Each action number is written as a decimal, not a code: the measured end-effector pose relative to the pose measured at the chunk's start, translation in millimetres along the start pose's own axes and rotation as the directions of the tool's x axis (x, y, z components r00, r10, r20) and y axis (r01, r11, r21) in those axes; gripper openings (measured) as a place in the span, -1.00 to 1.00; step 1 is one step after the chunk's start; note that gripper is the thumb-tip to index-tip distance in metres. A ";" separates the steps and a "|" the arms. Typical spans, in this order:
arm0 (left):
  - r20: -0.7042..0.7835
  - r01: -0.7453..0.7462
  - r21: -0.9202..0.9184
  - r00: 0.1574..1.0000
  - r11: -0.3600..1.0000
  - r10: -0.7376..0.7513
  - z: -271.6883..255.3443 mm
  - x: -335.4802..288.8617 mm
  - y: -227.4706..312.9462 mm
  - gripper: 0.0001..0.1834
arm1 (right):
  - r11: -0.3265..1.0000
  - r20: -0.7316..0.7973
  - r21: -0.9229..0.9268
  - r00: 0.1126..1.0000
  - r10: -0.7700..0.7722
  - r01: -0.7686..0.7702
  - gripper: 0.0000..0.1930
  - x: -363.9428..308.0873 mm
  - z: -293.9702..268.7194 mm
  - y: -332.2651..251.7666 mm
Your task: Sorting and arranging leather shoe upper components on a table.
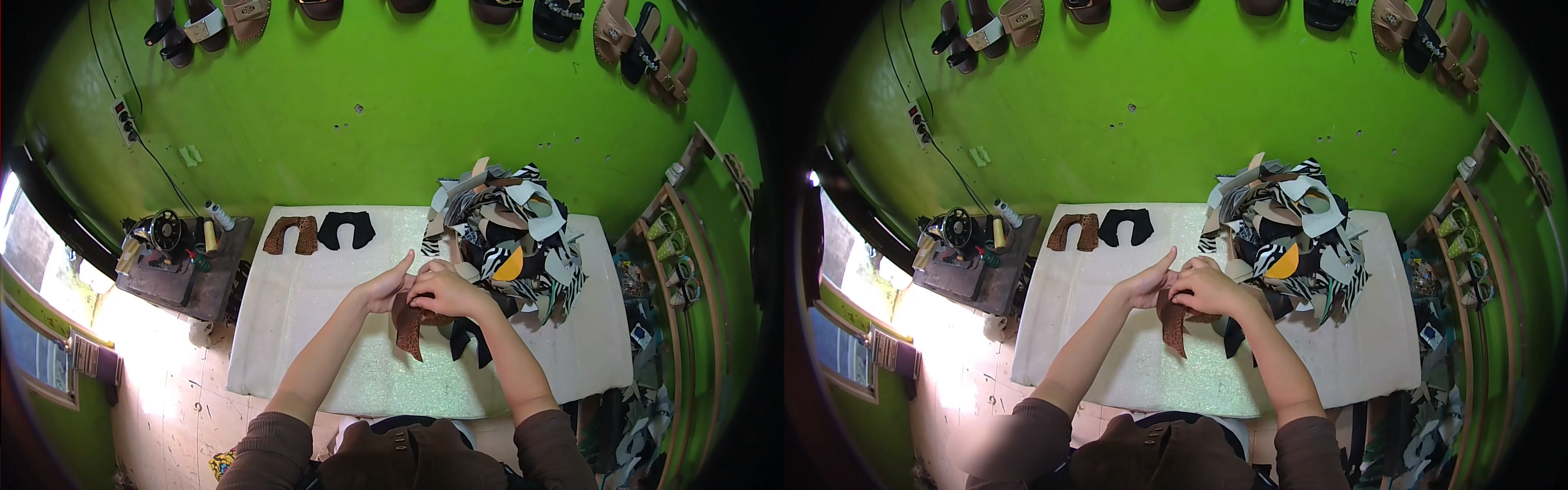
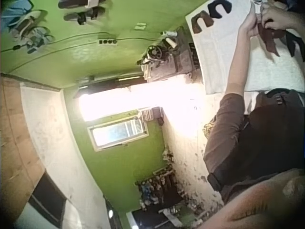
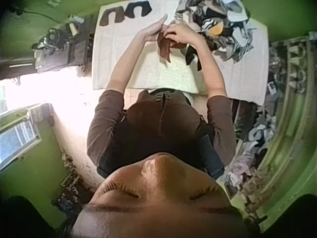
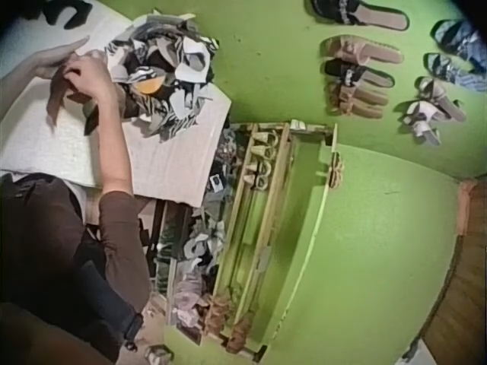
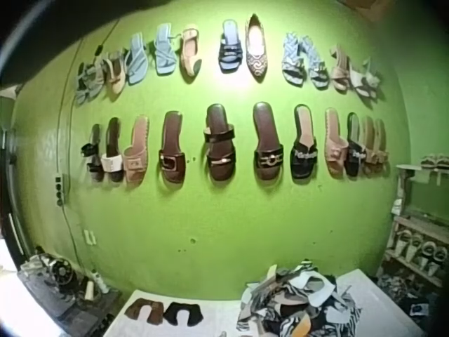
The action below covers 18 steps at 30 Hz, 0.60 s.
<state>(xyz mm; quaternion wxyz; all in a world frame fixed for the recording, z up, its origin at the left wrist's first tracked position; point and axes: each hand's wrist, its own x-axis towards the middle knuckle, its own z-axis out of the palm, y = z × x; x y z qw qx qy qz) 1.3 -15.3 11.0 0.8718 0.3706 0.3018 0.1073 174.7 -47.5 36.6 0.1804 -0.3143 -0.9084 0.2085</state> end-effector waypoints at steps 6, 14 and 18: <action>0.107 -0.246 0.131 0.967 0.960 0.233 -1.5 -25.0 -10.1 -0.46 | 0.848 -0.142 0.488 0.939 0.313 -0.209 -0.87 -8.4 -9.4 8.0; -0.090 -0.177 0.282 0.974 0.943 0.210 7.1 -32.4 -2.3 -0.75 | 0.509 0.181 0.768 0.895 0.409 -0.388 -0.47 -17.3 -7.2 9.8; -0.148 -0.178 0.265 0.964 0.948 0.223 -6.1 -34.1 -9.9 -0.79 | 0.411 0.272 0.830 0.917 0.293 -0.378 -0.41 -27.2 1.8 25.9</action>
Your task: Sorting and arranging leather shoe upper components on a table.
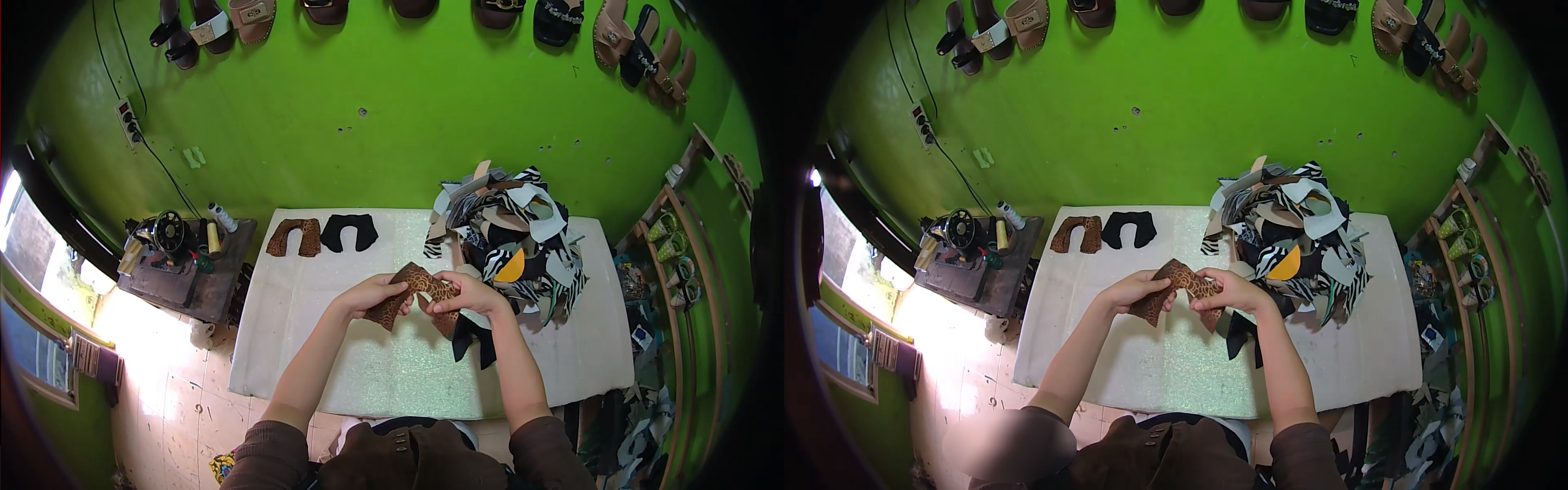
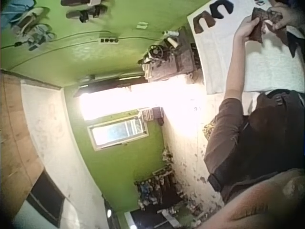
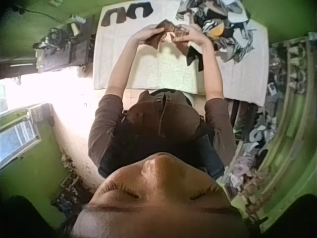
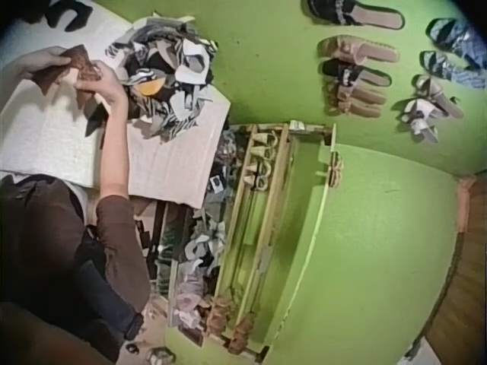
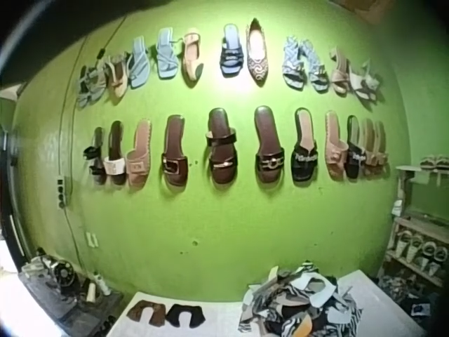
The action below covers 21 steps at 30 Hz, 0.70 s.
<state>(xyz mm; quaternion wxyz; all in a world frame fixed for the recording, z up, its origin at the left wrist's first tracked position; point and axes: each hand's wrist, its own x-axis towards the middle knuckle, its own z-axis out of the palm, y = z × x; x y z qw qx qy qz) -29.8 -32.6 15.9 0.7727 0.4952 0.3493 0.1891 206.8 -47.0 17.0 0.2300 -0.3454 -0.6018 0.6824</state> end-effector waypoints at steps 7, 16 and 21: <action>-0.199 -0.107 -0.224 0.978 0.969 0.062 -4.6 1.9 -12.9 -0.80 | 0.782 -0.051 0.602 0.986 -0.162 0.159 -0.40 1.0 22.0 36.1; -0.347 -0.187 -0.410 0.937 0.893 0.037 -33.4 -13.4 -37.5 -0.77 | 0.693 -0.289 0.700 0.956 0.054 0.173 -0.57 39.9 56.0 54.7; -0.211 -0.167 -0.648 0.977 0.743 0.035 -68.2 -34.5 -63.7 -0.71 | 0.653 -0.398 0.745 0.876 0.272 0.135 -0.75 78.0 70.4 69.7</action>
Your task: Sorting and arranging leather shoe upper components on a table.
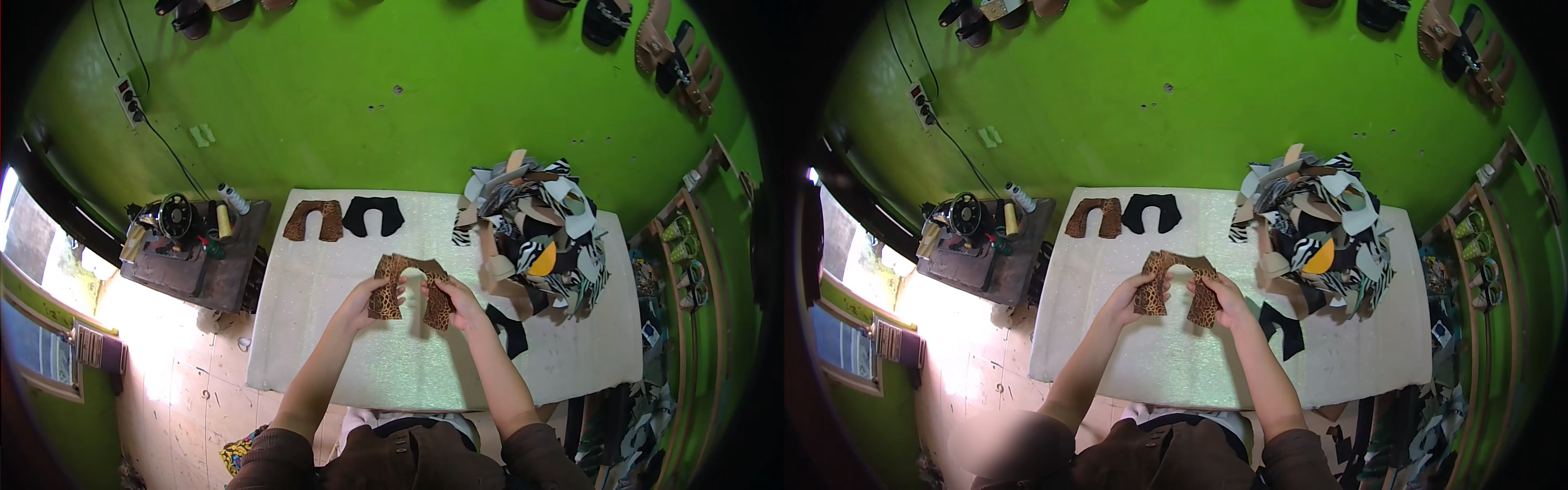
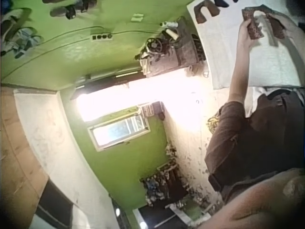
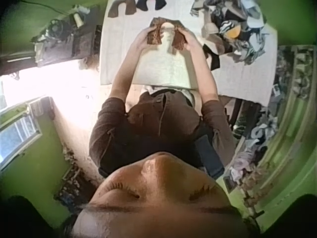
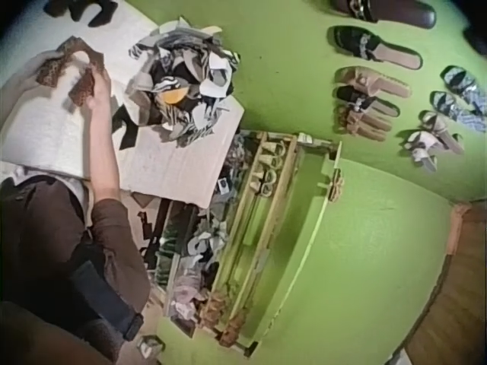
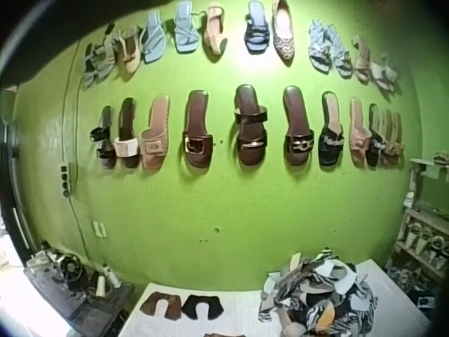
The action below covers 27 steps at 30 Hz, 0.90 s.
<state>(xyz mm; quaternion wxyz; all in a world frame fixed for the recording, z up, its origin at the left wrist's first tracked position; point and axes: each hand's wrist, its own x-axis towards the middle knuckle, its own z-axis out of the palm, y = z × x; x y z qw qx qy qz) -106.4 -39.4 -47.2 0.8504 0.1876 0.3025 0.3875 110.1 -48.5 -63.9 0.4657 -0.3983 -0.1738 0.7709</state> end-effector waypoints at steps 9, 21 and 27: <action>-0.021 0.078 -0.115 0.997 0.990 -0.081 -79.1 -41.8 37.6 -0.50 | 0.959 0.068 0.065 0.960 0.272 -0.276 -0.62 56.7 60.3 62.9; -0.405 -0.066 0.654 0.811 0.754 0.422 -192.4 -13.1 115.2 -0.78 | 0.978 -0.081 -0.056 0.977 0.197 -0.202 -0.59 167.3 142.7 101.5; -0.370 -0.158 0.687 0.764 0.709 0.529 -208.4 24.7 173.2 -0.81 | 1.000 -0.181 -0.001 0.984 0.005 -0.005 -0.59 223.3 173.4 95.1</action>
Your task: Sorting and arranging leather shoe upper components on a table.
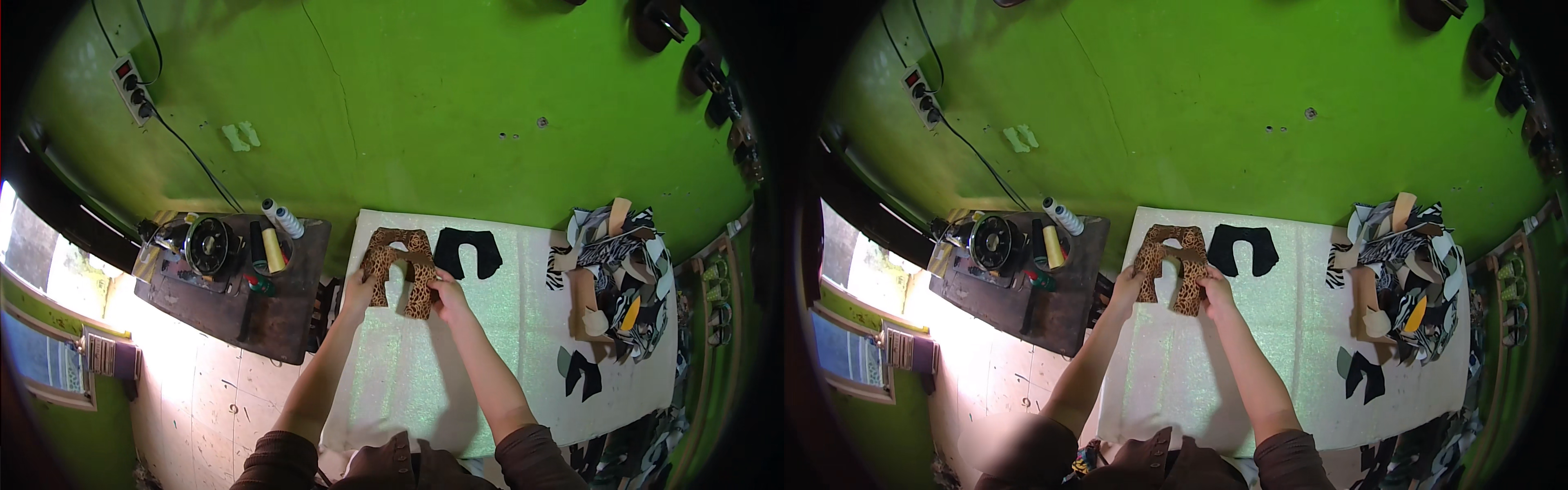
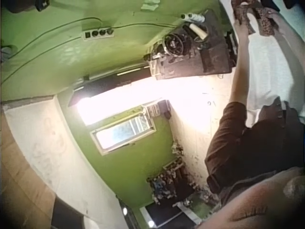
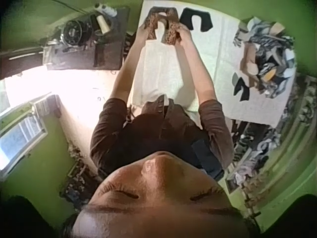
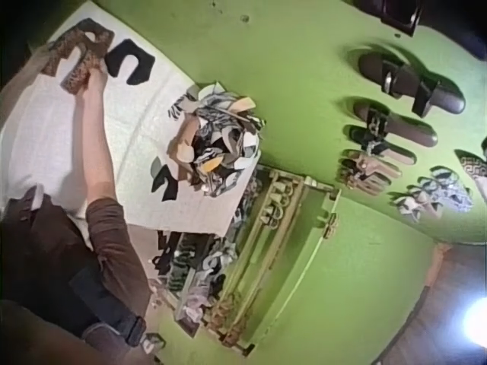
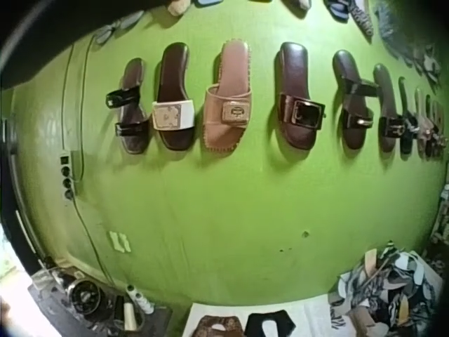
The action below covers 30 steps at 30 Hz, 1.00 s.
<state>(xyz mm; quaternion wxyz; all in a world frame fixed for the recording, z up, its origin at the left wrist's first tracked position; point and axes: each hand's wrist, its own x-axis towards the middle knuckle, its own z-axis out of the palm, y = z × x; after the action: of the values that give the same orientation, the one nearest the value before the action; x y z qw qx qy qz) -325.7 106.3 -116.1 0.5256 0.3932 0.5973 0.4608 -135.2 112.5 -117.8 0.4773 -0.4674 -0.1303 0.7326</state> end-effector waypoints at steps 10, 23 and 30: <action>-0.063 0.050 -0.003 0.997 0.999 -0.050 0.6 67.5 -1.4 -0.76 | 0.871 -0.157 -0.361 0.898 -0.410 0.334 -0.61 61.1 31.8 3.8; 0.105 -0.364 0.789 0.873 0.494 0.476 20.1 61.0 20.5 -0.49 | -0.157 0.326 -0.934 0.585 -0.742 0.322 -0.51 53.3 43.2 8.7; 0.364 -0.467 0.871 0.822 0.151 0.439 26.5 79.5 -22.8 -0.39 | -0.414 0.497 -0.862 0.646 -0.580 0.292 -0.43 76.7 35.9 29.8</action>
<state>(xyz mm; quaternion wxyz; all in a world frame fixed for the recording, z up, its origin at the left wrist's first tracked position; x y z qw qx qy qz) -310.0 179.7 -159.7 0.0408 0.7866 0.5961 0.1557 -189.7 169.4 -160.8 0.2233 -0.6179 -0.7520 0.0531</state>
